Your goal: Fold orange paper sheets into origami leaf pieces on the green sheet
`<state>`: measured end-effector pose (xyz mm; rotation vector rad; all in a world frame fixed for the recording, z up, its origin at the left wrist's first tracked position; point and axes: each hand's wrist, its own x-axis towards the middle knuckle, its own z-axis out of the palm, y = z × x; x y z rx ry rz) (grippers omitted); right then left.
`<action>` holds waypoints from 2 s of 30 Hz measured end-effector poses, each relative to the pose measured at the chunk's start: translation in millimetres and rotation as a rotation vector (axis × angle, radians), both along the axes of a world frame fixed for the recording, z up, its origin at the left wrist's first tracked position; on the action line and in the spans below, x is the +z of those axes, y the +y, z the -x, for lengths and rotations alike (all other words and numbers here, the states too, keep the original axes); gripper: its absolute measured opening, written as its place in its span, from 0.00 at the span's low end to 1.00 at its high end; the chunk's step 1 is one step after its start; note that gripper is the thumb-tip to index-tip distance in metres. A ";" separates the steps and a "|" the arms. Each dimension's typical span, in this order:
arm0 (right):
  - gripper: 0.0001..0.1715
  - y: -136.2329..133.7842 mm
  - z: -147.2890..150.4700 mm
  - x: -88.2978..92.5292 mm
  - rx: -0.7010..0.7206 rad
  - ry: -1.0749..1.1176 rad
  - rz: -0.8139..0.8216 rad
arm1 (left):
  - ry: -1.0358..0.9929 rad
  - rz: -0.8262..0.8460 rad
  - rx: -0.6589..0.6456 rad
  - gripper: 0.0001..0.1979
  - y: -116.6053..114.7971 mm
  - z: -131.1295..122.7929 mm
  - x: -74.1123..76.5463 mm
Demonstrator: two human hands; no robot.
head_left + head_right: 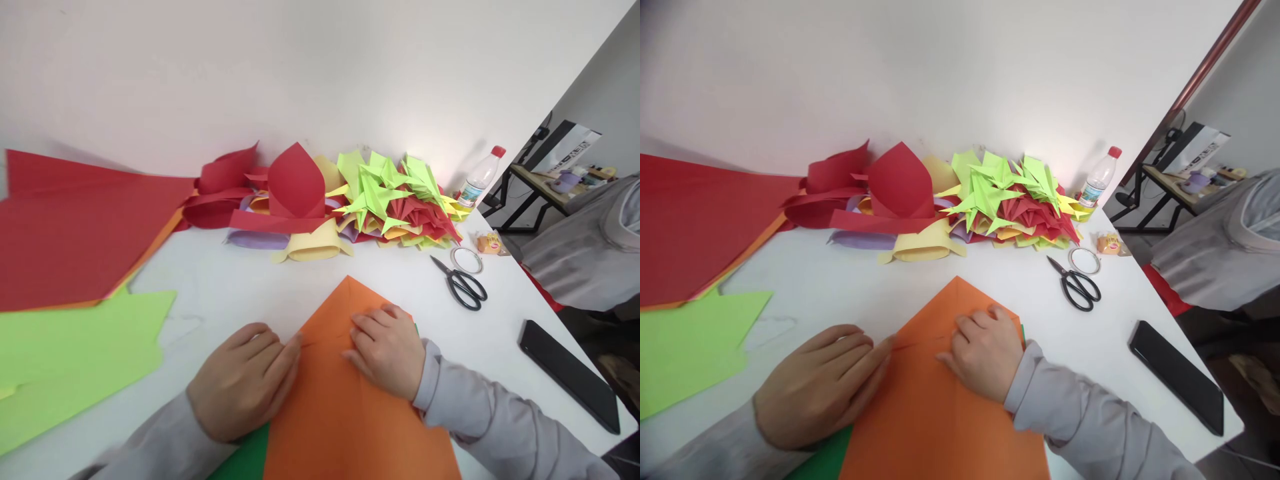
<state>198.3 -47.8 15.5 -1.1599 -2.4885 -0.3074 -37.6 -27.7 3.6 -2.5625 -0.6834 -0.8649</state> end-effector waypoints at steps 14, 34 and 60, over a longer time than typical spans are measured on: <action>0.16 11.0 -11.1 -9.8 0.065 -0.015 0.029 | 0.079 0.355 0.106 0.15 31.2 -18.9 29.4; 0.13 70.7 -19.6 15.7 -0.229 -0.109 0.205 | 0.205 0.318 0.227 0.18 45.7 -77.9 2.5; 0.13 66.5 -21.6 12.0 -0.182 -0.222 0.173 | 0.346 0.353 0.253 0.24 46.5 -79.0 10.0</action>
